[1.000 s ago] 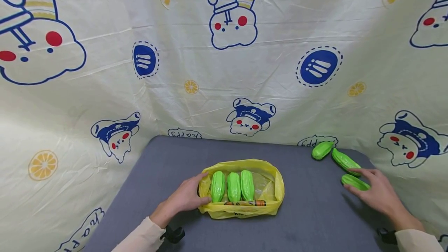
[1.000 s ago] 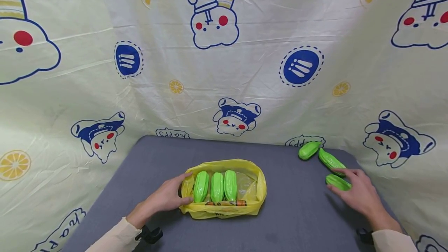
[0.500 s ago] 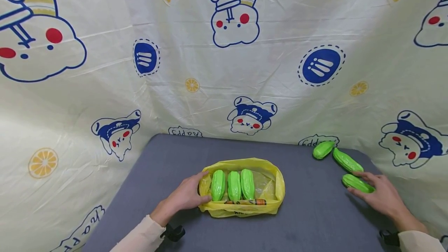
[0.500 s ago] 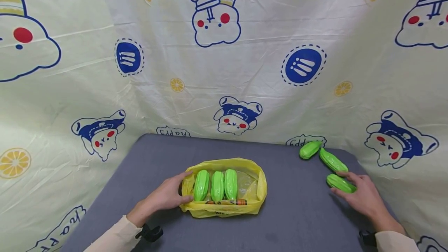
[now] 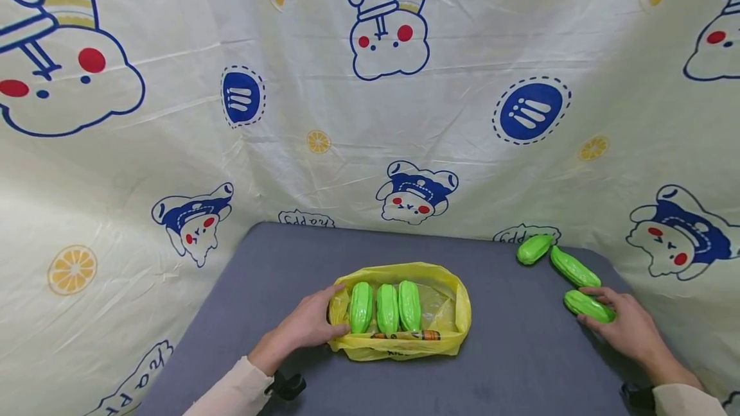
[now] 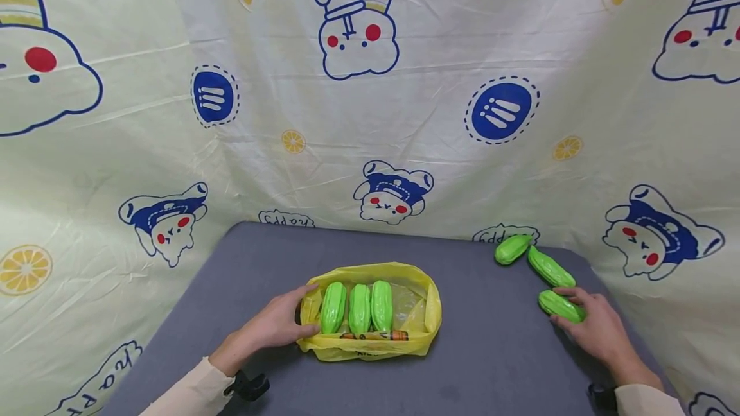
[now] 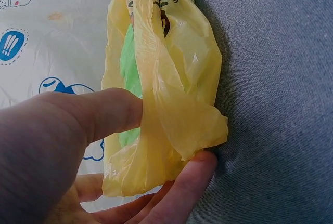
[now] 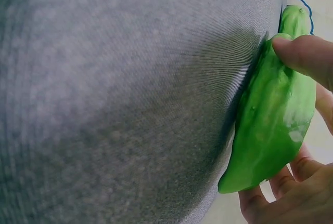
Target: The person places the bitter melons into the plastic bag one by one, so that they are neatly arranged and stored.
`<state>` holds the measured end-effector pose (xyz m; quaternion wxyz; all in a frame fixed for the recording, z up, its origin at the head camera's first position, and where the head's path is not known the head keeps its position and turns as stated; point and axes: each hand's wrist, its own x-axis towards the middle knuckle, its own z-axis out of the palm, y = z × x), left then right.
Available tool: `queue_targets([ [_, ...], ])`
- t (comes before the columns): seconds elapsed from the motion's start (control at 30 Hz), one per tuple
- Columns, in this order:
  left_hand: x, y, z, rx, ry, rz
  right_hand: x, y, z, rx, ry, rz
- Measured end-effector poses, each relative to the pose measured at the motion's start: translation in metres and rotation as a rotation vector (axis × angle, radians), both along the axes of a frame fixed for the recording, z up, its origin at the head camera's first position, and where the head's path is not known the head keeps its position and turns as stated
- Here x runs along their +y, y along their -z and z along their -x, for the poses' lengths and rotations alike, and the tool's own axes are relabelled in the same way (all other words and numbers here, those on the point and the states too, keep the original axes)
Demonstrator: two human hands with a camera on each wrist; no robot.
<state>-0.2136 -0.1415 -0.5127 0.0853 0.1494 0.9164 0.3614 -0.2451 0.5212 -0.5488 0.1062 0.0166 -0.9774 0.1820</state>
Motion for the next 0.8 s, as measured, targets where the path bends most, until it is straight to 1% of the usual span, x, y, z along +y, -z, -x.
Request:
queue_targets([
  [0.23,-0.0002,0.0011,-0.0003,0.0,0.004,0.007,-0.001,0.0043,-0.0012,0.005,0.016,0.002],
  [0.33,0.0,0.0006,-0.0006,-0.002,0.003,0.006,-0.0022,0.0032,-0.0011,0.009,0.02,0.006],
  [0.57,0.0005,-0.0014,-0.0007,-0.001,0.001,0.012,-0.0027,0.0013,-0.0023,-0.016,0.021,0.005],
  [0.8,0.0014,-0.0015,-0.0011,-0.005,-0.002,0.007,-0.0032,-0.0004,-0.0016,0.001,0.006,0.007],
])
